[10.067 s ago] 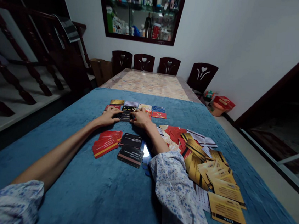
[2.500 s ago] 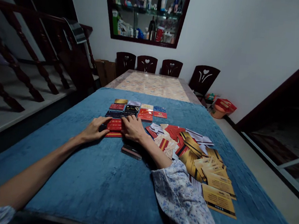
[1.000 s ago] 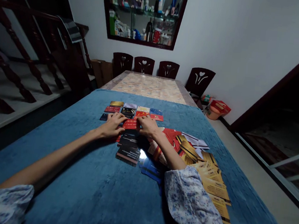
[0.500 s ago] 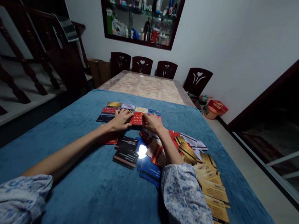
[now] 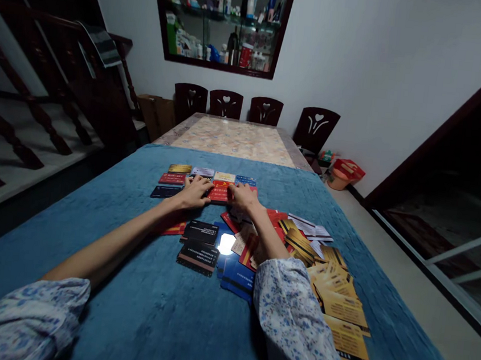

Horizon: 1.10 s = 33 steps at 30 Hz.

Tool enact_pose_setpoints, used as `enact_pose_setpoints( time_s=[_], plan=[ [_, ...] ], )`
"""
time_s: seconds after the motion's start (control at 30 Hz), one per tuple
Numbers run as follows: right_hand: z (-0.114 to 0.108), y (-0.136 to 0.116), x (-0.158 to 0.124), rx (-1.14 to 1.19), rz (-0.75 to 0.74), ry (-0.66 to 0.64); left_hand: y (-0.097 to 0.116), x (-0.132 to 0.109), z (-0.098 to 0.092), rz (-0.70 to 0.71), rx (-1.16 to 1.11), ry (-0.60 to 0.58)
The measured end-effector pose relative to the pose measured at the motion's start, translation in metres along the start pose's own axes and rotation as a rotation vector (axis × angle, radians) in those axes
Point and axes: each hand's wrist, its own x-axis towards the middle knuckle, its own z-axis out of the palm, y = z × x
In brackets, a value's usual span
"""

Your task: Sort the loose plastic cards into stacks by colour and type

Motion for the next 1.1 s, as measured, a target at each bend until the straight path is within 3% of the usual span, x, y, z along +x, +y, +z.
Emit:
enact_pose_setpoints(
  time_s=[1.1],
  plan=[
    [0.013,0.011,0.016,0.047,-0.064,-0.004,-0.01,0.007,0.009,0.038,-0.037,-0.026]
  ],
)
